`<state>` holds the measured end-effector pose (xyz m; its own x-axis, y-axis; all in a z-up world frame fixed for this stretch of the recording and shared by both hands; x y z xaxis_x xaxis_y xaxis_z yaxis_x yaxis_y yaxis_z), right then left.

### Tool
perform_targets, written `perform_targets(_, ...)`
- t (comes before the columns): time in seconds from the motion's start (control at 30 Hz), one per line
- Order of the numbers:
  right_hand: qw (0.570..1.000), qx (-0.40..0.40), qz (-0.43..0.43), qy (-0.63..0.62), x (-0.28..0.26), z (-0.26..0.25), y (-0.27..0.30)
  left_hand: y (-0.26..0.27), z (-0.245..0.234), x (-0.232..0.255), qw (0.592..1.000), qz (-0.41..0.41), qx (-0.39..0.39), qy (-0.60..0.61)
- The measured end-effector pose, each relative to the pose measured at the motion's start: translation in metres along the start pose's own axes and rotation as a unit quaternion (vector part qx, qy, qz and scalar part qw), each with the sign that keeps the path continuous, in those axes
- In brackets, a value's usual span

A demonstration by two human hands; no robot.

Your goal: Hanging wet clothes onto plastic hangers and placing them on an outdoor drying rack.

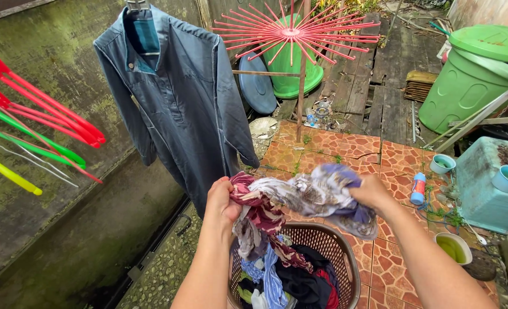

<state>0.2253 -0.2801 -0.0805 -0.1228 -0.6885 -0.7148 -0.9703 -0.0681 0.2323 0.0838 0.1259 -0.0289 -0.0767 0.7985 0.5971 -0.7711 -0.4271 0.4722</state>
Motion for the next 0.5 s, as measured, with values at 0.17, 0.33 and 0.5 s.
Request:
perform_targets(0.17,0.989,-0.068,-0.054,0.116,-0.030,0.047,0.039,0.039,0.049,-0.022,0.983,-0.118,-0.138,0.002)
perform_targets(0.33,0.968,-0.057,-0.213,0.123,-0.118,0.044,0.086,0.050,0.069,-0.036,0.954,-0.010,-0.244,-0.176)
perform_targets(0.5,0.900,-0.283,-0.303,-0.135,-0.158,0.093,0.110,0.070,0.075,-0.040,0.909,0.075,-0.317,-0.260)
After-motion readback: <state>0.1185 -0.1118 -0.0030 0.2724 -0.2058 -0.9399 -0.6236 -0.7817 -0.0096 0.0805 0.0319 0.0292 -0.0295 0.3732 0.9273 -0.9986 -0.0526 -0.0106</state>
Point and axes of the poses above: each hand's wrist, its own y-axis away from the middle knuckle, its own z-axis out of the palm, x = y × z, the point moved 7 cm from there along -y, towards the middle knuckle, and after that the axes turned 4 degrees about y, right-handed, at the moved point
